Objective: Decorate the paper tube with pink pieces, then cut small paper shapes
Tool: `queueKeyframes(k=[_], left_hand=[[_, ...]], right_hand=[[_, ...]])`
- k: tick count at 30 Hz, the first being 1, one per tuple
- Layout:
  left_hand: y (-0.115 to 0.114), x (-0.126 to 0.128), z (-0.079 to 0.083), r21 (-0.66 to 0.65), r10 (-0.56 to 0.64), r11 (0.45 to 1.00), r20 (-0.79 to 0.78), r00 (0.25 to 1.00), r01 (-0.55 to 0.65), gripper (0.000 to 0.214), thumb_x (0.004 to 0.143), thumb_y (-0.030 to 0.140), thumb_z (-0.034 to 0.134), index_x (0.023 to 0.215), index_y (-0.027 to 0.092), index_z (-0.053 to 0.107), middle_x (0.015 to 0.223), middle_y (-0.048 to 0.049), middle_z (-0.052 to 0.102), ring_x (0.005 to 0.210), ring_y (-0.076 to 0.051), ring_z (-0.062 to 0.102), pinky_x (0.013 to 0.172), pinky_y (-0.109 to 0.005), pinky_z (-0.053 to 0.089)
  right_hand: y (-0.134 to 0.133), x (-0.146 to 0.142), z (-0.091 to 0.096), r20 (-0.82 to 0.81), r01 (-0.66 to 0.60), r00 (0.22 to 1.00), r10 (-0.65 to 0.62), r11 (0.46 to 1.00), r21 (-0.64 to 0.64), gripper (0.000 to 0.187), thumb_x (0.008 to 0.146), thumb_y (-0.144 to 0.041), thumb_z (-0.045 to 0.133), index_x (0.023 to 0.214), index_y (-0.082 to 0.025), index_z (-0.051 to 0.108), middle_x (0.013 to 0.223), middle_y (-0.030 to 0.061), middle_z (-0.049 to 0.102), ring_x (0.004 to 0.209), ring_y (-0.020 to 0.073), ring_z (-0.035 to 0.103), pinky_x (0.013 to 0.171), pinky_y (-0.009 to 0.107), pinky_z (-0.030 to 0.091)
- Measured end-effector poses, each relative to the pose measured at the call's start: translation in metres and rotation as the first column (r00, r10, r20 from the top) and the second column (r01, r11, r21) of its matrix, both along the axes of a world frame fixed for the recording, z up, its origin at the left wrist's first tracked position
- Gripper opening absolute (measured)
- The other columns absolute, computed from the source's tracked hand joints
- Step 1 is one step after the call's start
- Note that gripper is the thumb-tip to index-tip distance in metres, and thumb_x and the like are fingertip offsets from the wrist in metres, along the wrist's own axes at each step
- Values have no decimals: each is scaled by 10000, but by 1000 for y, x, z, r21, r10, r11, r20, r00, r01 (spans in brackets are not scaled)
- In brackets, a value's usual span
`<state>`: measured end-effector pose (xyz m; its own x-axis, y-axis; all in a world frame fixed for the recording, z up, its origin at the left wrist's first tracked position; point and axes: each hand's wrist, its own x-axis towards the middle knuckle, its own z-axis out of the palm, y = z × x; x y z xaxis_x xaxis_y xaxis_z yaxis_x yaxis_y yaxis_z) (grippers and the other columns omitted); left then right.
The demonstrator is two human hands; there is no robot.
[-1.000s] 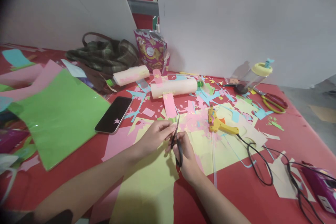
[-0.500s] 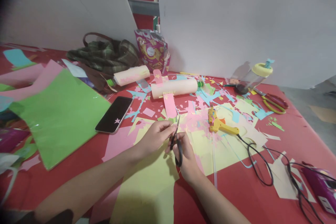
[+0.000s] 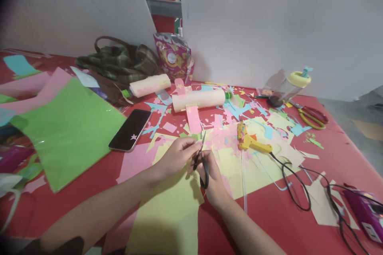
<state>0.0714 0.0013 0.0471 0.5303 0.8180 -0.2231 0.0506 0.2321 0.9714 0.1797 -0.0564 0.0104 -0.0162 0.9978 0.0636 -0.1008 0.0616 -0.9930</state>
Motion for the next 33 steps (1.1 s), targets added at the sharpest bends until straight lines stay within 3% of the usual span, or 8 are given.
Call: queueKeyframes(k=[18,33], left_hand=[[1,0,-2,-10,7,1000,-1,1000,-7,320,783,356,393,525,168,372,417,53,378,305,-66,404,320,-182,312],[1,-3,-1,30,-18,999,4,1000,18,321,800,358,356,543,170,394,409,52,413,292,-75,419,337,-196,309]], right_hand=[[-1,1,6,66,-18,998,19,999,-28,207,803,-425,393,775,-220,402,706,-4,402,657,146,410,596,270,374],[-1,2,5,1,-74,997,74,994,-84,194,814,-413,387,797,-220,369,629,-20,498,549,129,479,565,277,398]])
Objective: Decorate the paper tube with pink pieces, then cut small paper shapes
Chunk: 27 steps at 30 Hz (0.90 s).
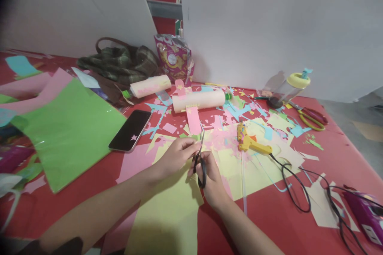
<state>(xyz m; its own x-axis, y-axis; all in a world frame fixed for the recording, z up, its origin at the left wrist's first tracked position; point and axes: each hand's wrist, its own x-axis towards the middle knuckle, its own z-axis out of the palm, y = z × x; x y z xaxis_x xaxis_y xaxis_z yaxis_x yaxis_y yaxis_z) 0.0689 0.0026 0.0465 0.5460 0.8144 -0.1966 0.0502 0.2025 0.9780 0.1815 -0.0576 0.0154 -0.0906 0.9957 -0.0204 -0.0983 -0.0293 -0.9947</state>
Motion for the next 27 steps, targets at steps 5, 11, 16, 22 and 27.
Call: queueKeyframes(k=[5,11,16,22,27], left_hand=[[0,0,0,-42,-11,999,20,1000,11,312,791,361,359,540,176,375,410,49,419,304,-88,437,325,-194,303],[2,-2,4,-16,24,1000,-35,999,-24,287,758,308,393,513,174,328,421,55,360,350,-78,431,343,-178,284],[7,-7,11,45,-113,992,-110,988,118,282,753,288,359,520,143,427,489,22,433,413,-64,391,399,-183,289],[13,-13,13,112,-242,954,-260,935,278,264,715,300,394,499,152,363,464,55,280,411,-51,285,401,-189,195],[14,-16,11,112,-363,898,-358,860,426,247,712,302,384,518,160,327,477,55,261,417,-51,257,399,-203,167]], right_hand=[[0,-1,0,-51,3,999,-4,1000,-17,169,812,-380,411,785,-221,358,635,-32,481,550,115,482,561,267,398],[2,-2,-5,-162,72,983,-88,993,-97,147,799,-335,452,781,-226,356,634,-50,467,511,91,472,506,240,387],[7,2,-10,-268,159,947,-179,983,-94,132,771,-304,504,801,-224,403,699,-29,519,586,97,488,585,253,392],[14,6,-7,-378,267,879,-290,957,-114,191,656,-167,615,733,-215,447,703,-36,534,653,106,502,643,254,384],[14,5,-4,-418,220,871,-261,965,-143,258,591,-110,640,727,-218,449,724,-36,538,698,119,513,649,249,391]])
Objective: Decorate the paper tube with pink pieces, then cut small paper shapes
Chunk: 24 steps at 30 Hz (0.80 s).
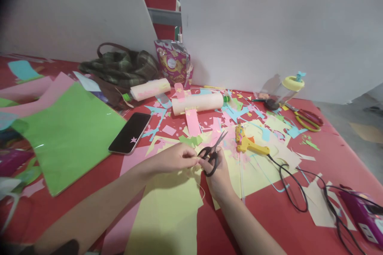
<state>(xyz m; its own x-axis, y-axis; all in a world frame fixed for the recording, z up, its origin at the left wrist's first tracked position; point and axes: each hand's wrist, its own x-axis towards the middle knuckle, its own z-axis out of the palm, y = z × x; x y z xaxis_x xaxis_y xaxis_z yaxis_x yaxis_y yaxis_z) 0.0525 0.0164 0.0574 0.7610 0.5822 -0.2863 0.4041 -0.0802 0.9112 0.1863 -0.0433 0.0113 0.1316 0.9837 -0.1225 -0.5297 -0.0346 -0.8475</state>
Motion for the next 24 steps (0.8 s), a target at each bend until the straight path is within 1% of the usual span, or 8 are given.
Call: queueKeyframes(k=[3,7,12,15,17,20,24], left_hand=[[1,-1,-3,17,-62,998,-17,998,62,228,714,294,374,532,163,329,485,55,240,418,-53,238,393,-209,162],[3,-2,-6,29,-103,994,-33,994,104,217,705,293,375,537,162,338,490,53,250,424,-55,241,388,-207,169],[6,-3,-5,72,-134,988,-62,989,138,184,693,272,381,551,154,391,497,48,320,445,-59,305,404,-193,205],[8,-4,-3,134,-91,986,-67,994,99,163,683,245,385,558,148,424,514,42,356,470,-63,335,419,-189,216],[10,-4,-2,168,-51,984,-63,997,61,162,683,232,378,556,147,431,511,42,352,474,-64,328,424,-189,215],[11,-4,0,184,5,983,-53,999,5,171,692,225,367,549,148,420,501,45,339,477,-66,321,437,-189,221],[13,-5,0,205,78,977,-41,996,-68,200,722,258,361,567,148,423,538,39,387,502,-72,352,462,-191,243]], right_hand=[[-2,-1,2,4,-38,999,38,999,-8,283,585,-97,637,746,-223,441,720,-40,537,673,115,512,636,245,394],[-3,0,1,54,-44,997,46,999,-32,297,574,-100,644,757,-219,442,714,-40,531,642,110,504,609,236,395],[-3,1,-1,88,-64,994,68,997,-51,296,593,-106,635,784,-224,444,718,-38,531,643,112,504,612,239,395],[-4,0,-1,108,-59,992,65,997,-55,296,595,-119,636,788,-227,440,719,-41,526,619,105,496,598,234,394],[-4,0,0,125,-54,990,61,997,-62,299,585,-123,641,777,-226,436,712,-45,519,610,102,492,575,223,390],[-4,-1,0,144,-50,988,61,996,-77,297,583,-121,639,766,-224,430,705,-46,510,602,98,483,550,214,384],[-4,-1,-1,135,-11,991,21,997,-73,279,591,-105,620,759,-220,430,705,-48,501,594,91,474,547,214,380]])
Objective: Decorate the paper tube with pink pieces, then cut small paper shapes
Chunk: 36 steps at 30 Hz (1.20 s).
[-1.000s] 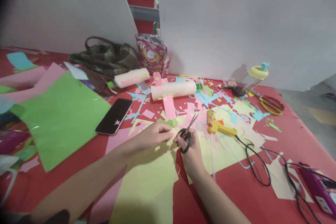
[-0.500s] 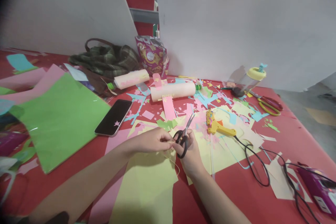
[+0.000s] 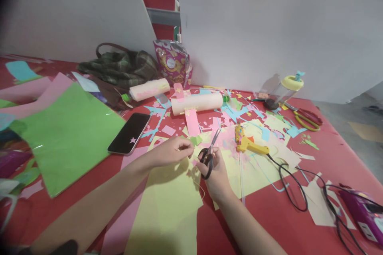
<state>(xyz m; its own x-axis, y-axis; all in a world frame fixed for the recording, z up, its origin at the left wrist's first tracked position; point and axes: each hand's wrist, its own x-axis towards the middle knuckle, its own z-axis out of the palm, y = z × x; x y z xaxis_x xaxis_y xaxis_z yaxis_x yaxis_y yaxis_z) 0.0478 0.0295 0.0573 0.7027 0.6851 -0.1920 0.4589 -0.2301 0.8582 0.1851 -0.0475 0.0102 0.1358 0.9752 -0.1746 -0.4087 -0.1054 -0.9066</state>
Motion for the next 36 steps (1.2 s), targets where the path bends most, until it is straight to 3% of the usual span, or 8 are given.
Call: queueKeyframes(k=[4,10,16,23,31,36], left_hand=[[-1,0,0,25,-8,1000,-9,1000,9,284,763,332,335,553,151,399,526,41,352,487,-71,334,447,-197,228],[-6,3,2,4,-149,989,-57,987,150,307,756,369,369,551,148,427,505,41,366,467,-65,329,427,-195,219],[-7,5,-1,-76,-160,985,-23,987,158,319,766,393,358,598,141,458,527,36,397,465,-64,375,423,-184,242],[-7,4,-6,-103,-145,984,2,989,145,299,764,379,363,645,139,496,556,29,434,499,-74,425,440,-183,271],[-3,2,-1,-3,-120,993,13,993,120,267,748,299,379,533,143,398,499,47,345,459,-55,314,431,-186,222],[7,-12,14,73,-25,997,11,1000,24,273,759,296,380,539,138,402,524,42,370,504,-63,340,477,-185,247]], right_hand=[[2,0,-1,-13,49,999,-49,999,22,272,598,-100,616,751,-221,427,707,-49,500,609,93,480,571,225,382],[3,1,-1,-7,76,997,-76,997,28,273,596,-130,634,743,-217,422,740,-39,498,622,93,470,578,221,379],[1,1,-1,-13,65,998,-65,997,32,274,607,-122,629,748,-224,417,737,-41,492,622,94,460,574,221,373],[1,2,-2,1,62,998,-62,997,42,266,619,-134,637,741,-225,419,749,-38,495,641,100,463,584,227,370],[0,1,-1,21,45,999,-46,999,30,263,634,-132,631,747,-234,416,738,-46,507,657,100,479,603,226,371],[-3,-3,5,5,-122,993,122,992,11,340,601,-190,673,775,-248,386,754,-38,493,634,109,481,584,238,382]])
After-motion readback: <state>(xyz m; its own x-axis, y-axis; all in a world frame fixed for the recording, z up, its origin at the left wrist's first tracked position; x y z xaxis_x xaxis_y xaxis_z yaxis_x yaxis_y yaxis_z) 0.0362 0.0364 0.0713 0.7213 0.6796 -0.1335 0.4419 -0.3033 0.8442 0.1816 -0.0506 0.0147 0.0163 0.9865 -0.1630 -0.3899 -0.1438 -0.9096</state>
